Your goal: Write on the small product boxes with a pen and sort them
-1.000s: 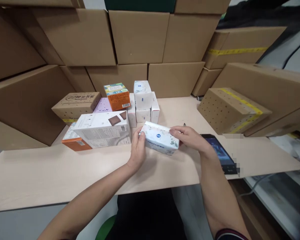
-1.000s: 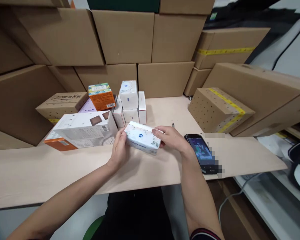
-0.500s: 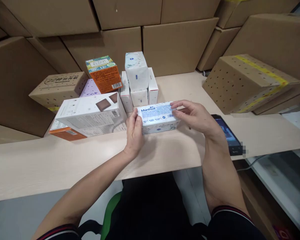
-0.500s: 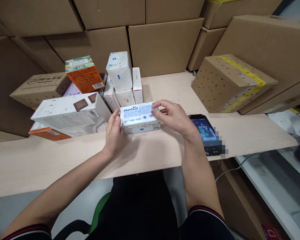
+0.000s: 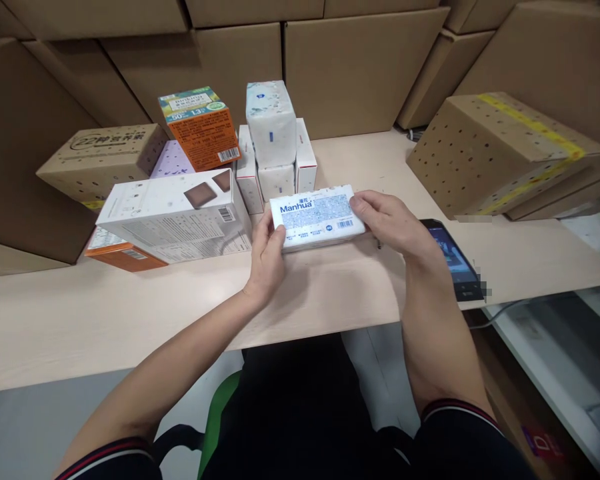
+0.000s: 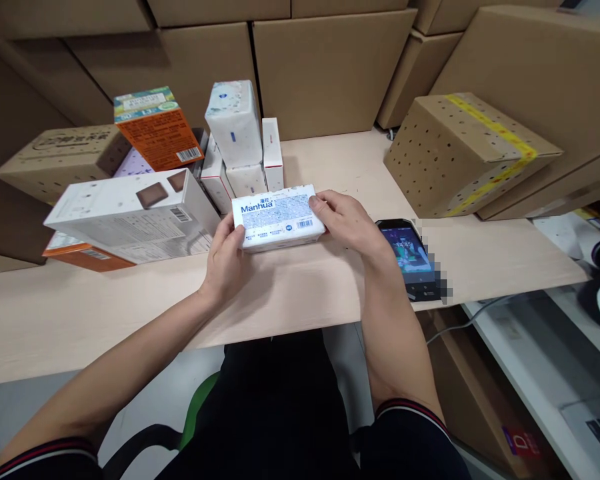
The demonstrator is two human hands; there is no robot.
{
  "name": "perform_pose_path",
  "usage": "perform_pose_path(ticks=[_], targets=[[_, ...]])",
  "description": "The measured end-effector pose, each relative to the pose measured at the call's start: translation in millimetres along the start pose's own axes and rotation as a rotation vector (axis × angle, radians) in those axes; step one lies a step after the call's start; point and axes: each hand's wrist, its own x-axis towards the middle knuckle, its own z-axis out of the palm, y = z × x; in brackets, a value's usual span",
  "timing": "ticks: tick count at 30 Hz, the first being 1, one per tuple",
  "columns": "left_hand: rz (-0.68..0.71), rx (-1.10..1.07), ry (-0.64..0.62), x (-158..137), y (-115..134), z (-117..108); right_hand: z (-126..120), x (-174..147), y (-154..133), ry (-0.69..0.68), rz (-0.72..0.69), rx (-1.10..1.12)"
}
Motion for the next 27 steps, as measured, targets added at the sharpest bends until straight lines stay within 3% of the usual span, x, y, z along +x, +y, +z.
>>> perform_pose_path(ticks=[7,13,23,27], targets=[[0.094,0.041,0.041,-4.4,8.4,3.1,-0.3,-0.6,0.1,0.061,0.0,0.23],[0.03,0.289,0.119,-9.6,21.3,2.7,-0.6,-1.0,-1.5,0.054,0.029,0.159],[-0.088,0.258,0.126,-9.1,19.7,3.3,-1.4,-3.6,-6.4,-0.076,0.109,0.004],[-0.126,0.304,0.109,-8.4,24.3,2.3,-0.3,-4.4,-8.6,-0.075,0.062,-0.021]])
